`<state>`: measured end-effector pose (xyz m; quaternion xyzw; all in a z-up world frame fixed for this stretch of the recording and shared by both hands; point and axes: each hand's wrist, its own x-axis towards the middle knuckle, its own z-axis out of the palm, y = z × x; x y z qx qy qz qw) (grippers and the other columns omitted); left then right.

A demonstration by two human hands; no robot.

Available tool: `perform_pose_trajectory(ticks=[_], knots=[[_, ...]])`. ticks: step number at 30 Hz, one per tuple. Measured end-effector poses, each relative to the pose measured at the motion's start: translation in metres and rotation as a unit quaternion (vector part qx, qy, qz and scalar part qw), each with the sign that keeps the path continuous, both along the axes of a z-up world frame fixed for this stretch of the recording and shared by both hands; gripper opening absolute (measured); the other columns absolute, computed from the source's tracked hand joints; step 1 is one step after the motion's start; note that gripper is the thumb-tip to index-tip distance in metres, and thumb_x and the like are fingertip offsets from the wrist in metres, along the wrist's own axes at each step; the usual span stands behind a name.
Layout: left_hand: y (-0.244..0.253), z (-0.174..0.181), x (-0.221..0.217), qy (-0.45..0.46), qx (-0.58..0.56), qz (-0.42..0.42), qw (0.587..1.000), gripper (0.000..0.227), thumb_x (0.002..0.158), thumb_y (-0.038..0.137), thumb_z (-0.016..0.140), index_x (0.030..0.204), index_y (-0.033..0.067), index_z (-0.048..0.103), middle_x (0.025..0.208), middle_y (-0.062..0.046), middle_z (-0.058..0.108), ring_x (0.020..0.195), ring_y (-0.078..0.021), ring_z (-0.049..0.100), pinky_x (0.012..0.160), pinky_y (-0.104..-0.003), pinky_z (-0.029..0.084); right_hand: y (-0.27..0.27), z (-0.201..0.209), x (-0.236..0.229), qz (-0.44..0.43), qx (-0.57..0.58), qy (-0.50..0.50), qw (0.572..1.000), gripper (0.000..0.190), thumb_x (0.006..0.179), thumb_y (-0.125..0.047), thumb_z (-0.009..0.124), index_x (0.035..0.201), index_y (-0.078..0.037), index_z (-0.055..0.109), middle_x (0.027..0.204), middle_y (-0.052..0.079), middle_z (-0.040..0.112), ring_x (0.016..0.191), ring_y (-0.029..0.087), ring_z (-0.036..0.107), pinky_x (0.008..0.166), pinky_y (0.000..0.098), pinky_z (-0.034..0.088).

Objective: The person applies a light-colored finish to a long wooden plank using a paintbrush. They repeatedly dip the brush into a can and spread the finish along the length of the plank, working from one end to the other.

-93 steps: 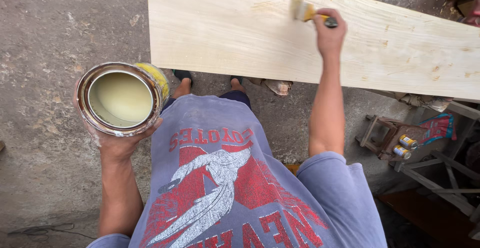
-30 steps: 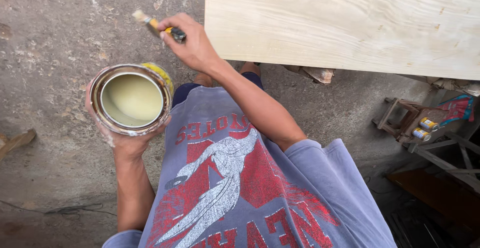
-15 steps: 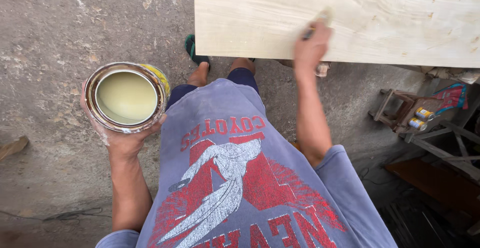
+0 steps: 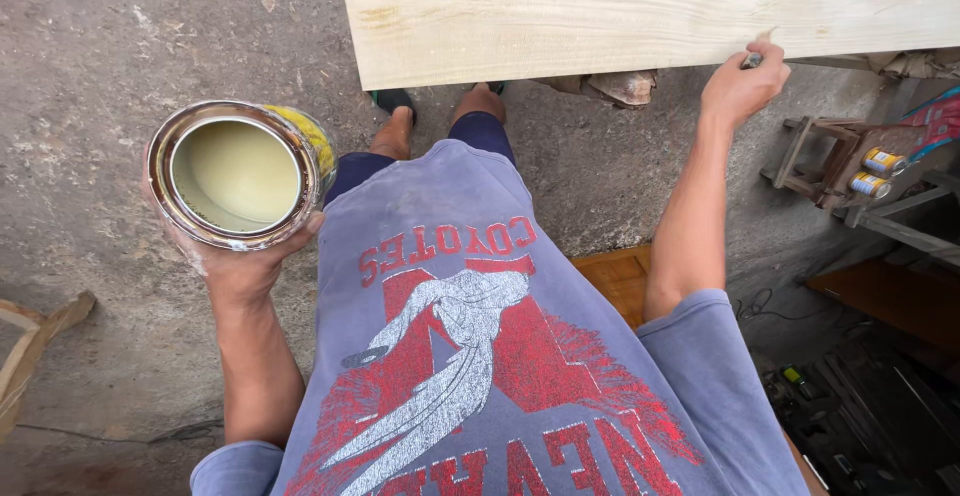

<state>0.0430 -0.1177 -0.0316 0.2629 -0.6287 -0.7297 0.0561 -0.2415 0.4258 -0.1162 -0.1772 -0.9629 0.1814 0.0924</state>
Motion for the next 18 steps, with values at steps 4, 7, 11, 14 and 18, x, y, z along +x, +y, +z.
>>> perform_pose_trajectory(ticks=[4, 7, 11, 14, 18], knots=[[0.006, 0.01, -0.015, 0.037, -0.073, -0.016, 0.997, 0.126, 0.068, 0.0, 0.102, 0.163, 0.0142, 0.02, 0.15, -0.005, 0.047, 0.137, -0.0186, 0.051, 0.122, -0.037, 0.05, -0.12, -0.023, 0.069, 0.184, 0.057, -0.02, 0.981, 0.015, 0.091, -0.007, 0.07, 0.106, -0.005, 0.067, 0.103, 0.014, 0.066, 0.098, 0.03, 0.064, 0.086, 0.0451, 0.052], [0.009, 0.017, -0.02, 0.018, -0.028, -0.026, 0.999, 0.118, 0.07, 0.0, 0.101, 0.16, 0.0127, 0.026, 0.15, -0.005, 0.051, 0.134, -0.0182, 0.053, 0.123, -0.037, 0.051, -0.262, -0.029, 0.149, 0.396, -0.211, -0.021, 0.894, 0.021, 0.091, -0.004, 0.07, 0.11, -0.007, 0.064, 0.108, 0.013, 0.065, 0.098, 0.033, 0.069, 0.082, 0.041, 0.059], [0.016, 0.012, -0.021, -0.02, 0.022, -0.035, 0.999, 0.111, 0.069, -0.002, 0.098, 0.157, 0.0112, 0.033, 0.146, -0.004, 0.054, 0.131, -0.0183, 0.055, 0.12, -0.037, 0.052, -0.317, -0.023, 0.166, 0.457, -0.44, -0.15, 0.758, 0.023, 0.093, -0.004, 0.074, 0.114, -0.007, 0.066, 0.114, 0.01, 0.069, 0.108, 0.028, 0.07, 0.097, 0.0377, 0.056], [0.016, 0.009, -0.008, -0.047, 0.043, -0.041, 0.997, 0.105, 0.068, -0.004, 0.096, 0.154, 0.0101, 0.038, 0.143, -0.004, 0.056, 0.129, -0.0184, 0.057, 0.117, -0.037, 0.053, -0.241, -0.012, 0.13, 0.35, -0.411, -0.148, 0.829, 0.02, 0.094, -0.008, 0.073, 0.113, -0.006, 0.071, 0.114, 0.009, 0.073, 0.108, 0.021, 0.072, 0.095, 0.0328, 0.057], [0.018, -0.001, -0.006, -0.06, 0.063, -0.057, 0.995, 0.099, 0.067, -0.007, 0.094, 0.151, 0.0086, 0.045, 0.139, -0.004, 0.059, 0.126, -0.0185, 0.06, 0.114, -0.037, 0.054, -0.074, 0.018, 0.093, 0.128, -0.34, -0.113, 0.925, 0.015, 0.096, -0.01, 0.07, 0.109, -0.006, 0.075, 0.107, 0.007, 0.075, 0.103, 0.016, 0.07, 0.091, 0.0297, 0.057]])
